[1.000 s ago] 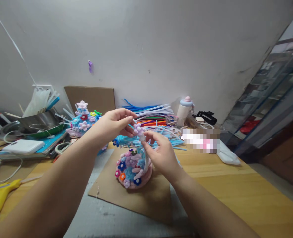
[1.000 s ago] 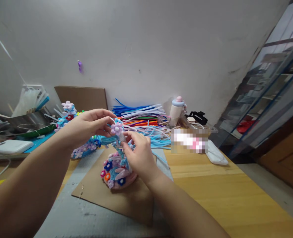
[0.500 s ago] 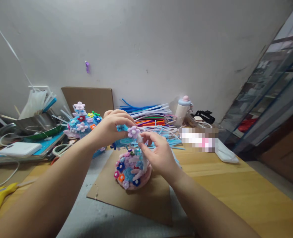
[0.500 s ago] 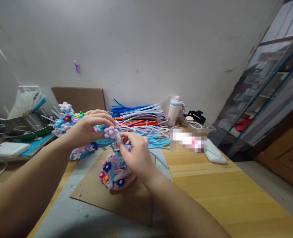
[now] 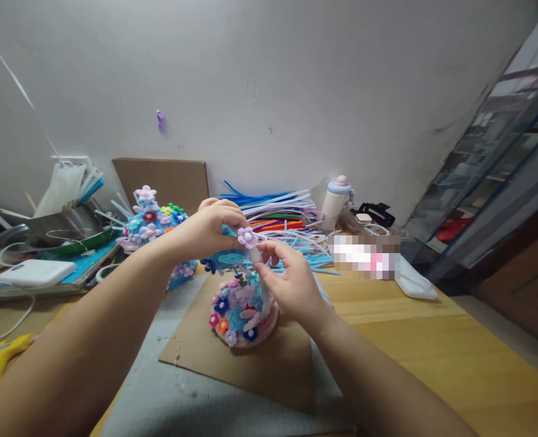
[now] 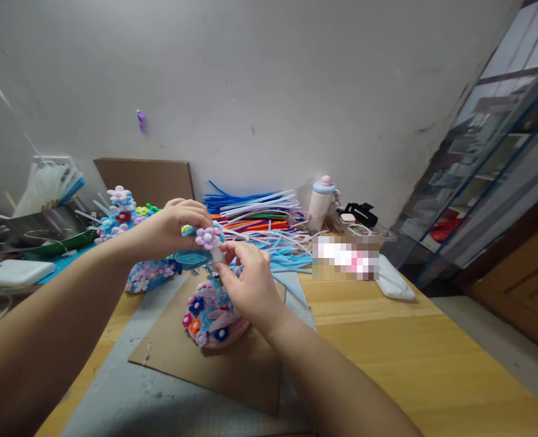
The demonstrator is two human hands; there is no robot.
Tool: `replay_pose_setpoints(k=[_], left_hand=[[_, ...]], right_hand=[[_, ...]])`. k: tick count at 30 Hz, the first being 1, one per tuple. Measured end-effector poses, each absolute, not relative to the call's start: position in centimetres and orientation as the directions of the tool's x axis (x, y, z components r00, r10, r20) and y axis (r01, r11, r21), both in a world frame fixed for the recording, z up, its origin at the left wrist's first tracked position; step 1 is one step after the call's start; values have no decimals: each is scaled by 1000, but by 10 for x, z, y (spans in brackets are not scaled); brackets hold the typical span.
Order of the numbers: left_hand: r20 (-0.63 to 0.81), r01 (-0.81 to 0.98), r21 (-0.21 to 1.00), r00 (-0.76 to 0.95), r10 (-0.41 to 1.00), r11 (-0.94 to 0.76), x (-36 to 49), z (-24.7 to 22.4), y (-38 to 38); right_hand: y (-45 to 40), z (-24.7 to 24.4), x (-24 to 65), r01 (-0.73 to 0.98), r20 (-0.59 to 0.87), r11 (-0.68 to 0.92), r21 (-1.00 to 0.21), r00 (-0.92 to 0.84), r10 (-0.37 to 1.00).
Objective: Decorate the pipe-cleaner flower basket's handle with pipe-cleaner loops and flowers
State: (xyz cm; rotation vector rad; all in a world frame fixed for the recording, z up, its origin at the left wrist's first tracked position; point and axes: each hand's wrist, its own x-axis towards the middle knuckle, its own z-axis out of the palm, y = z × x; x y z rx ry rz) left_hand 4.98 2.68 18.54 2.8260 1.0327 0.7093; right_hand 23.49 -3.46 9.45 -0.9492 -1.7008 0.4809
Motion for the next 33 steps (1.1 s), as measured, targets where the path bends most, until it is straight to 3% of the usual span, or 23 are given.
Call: replay_pose_setpoints(k=[6, 14, 18, 21, 26, 30, 33], left_hand=[[313, 582, 158, 737, 599, -798, 59, 197, 30], [478, 634, 138, 630, 612, -761, 41, 191, 10], [702, 653, 323, 320, 636, -685, 33, 166, -18], [753, 623, 460, 103, 649, -632, 35, 141, -39], [723, 530, 620, -99, 684, -579, 38, 102, -69], [644, 462, 718, -155, 749, -521, 41, 76, -86], [562, 470, 756, -109, 820, -455, 48, 64, -91]], right_hand=[[-34, 93, 234, 350, 615, 597, -722, -72, 785], [-35, 91, 234, 385, 610, 580, -718, -54, 791], [-42, 87, 237, 402, 625, 591, -699, -60, 779], [-43, 84, 246, 322, 669, 640, -697, -29, 743], [-27, 75, 268, 143, 582, 564, -813, 218, 783], [-13, 69, 274, 41, 449, 448, -893, 102, 887], [-14, 72, 269, 77, 478, 473, -877, 67, 876]])
